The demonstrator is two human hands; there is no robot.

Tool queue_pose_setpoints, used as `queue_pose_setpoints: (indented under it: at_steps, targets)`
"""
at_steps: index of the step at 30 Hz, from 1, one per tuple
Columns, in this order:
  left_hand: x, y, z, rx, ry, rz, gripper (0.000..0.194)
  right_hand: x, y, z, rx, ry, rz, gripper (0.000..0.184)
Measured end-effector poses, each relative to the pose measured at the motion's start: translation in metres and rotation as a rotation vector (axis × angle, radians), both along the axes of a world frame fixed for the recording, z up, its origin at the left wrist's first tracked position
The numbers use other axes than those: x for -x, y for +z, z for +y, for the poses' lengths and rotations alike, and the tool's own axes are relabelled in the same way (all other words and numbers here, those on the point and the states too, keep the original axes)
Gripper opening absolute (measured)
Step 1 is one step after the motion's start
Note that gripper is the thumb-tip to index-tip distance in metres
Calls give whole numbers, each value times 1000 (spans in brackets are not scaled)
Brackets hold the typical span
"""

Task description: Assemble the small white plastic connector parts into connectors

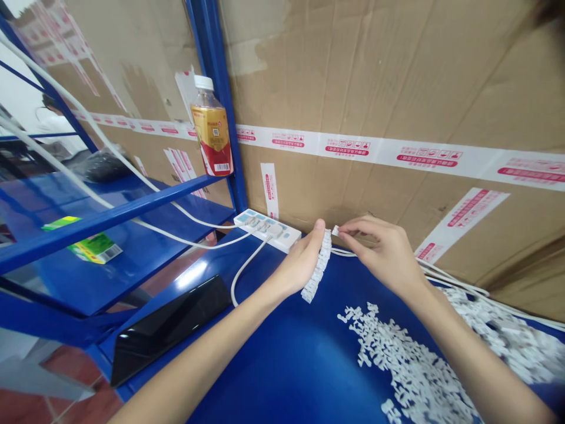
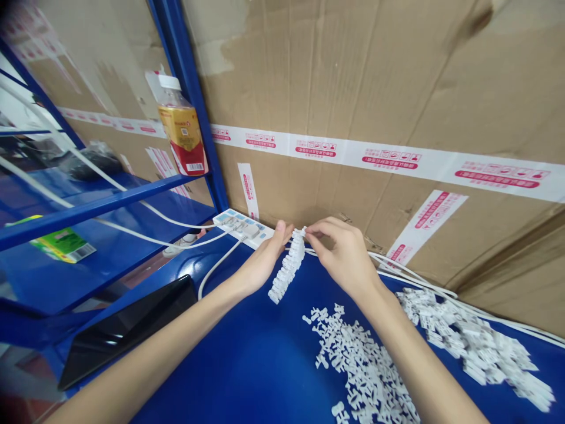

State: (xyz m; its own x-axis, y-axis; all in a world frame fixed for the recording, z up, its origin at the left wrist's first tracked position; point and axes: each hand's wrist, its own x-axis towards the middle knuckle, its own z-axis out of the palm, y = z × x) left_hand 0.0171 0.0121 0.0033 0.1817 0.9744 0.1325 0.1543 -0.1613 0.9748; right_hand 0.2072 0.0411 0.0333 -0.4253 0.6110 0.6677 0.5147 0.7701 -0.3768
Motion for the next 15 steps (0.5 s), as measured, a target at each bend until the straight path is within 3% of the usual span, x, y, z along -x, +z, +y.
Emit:
queue_pose_setpoints:
  at_steps: [15]
  targets:
    - [1,1,0,-13,-30,7,82,3,-4,0,37,9,-35,23]
